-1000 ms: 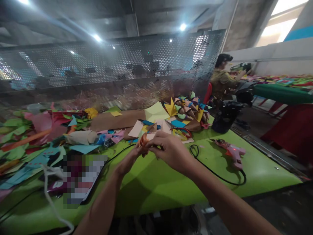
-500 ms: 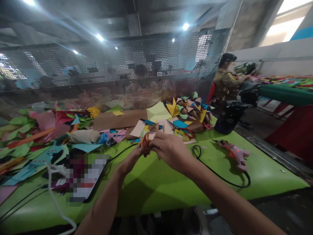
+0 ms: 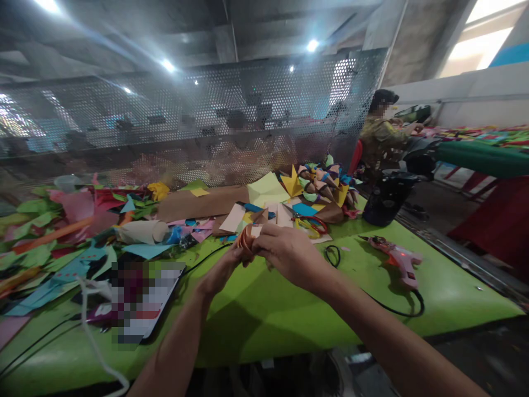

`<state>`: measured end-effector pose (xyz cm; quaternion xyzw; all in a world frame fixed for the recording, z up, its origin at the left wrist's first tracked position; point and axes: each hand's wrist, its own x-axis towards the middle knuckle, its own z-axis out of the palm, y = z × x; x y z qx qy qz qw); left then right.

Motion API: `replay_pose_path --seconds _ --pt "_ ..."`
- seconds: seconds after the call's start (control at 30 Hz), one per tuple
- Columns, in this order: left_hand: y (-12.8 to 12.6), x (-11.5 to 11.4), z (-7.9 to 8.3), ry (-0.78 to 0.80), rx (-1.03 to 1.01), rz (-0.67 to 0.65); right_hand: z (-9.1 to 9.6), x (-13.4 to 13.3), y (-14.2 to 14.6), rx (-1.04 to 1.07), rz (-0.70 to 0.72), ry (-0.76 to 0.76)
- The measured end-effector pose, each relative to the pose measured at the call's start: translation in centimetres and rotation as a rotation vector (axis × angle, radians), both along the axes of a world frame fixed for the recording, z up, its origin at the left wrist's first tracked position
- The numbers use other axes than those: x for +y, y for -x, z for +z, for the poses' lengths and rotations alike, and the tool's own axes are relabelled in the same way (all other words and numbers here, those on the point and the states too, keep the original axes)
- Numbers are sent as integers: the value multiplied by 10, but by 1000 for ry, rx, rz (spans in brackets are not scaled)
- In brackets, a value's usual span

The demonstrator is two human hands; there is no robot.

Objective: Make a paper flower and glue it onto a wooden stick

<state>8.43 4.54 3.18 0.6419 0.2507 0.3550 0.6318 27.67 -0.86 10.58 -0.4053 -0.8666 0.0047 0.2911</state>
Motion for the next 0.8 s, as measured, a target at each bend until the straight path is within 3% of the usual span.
replay_pose_path --seconds 0.5,0.8 --pt "-1 0 -4 -35 -84 -3 0 -1 0 -16 -5 -15" --pt "1 2 -8 38 -76 31 0 -5 -10 256 -24 -11"
